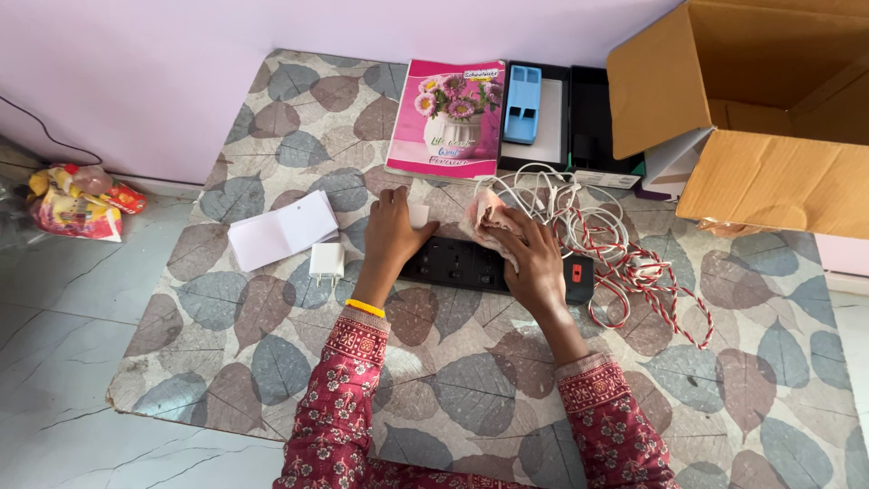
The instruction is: The person wipes a blue plastic organizer, a black power adapter, and a white power adapter with a cloth. They place each cleaned item into a cardboard box.
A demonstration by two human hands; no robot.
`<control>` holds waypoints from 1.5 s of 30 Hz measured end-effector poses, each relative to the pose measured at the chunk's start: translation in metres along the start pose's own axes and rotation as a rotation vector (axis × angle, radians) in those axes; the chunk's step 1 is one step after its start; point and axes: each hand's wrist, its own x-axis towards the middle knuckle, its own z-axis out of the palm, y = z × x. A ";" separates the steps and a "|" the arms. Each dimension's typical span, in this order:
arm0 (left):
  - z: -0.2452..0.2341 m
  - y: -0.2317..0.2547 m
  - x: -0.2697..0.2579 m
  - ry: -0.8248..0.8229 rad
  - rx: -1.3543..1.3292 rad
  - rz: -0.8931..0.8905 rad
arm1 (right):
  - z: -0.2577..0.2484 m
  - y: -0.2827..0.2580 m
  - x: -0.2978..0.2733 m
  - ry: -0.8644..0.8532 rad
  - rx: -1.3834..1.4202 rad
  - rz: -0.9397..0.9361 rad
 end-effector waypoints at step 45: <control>0.026 0.076 -0.019 -0.199 -0.823 0.420 | 0.005 0.011 -0.008 0.246 0.157 0.053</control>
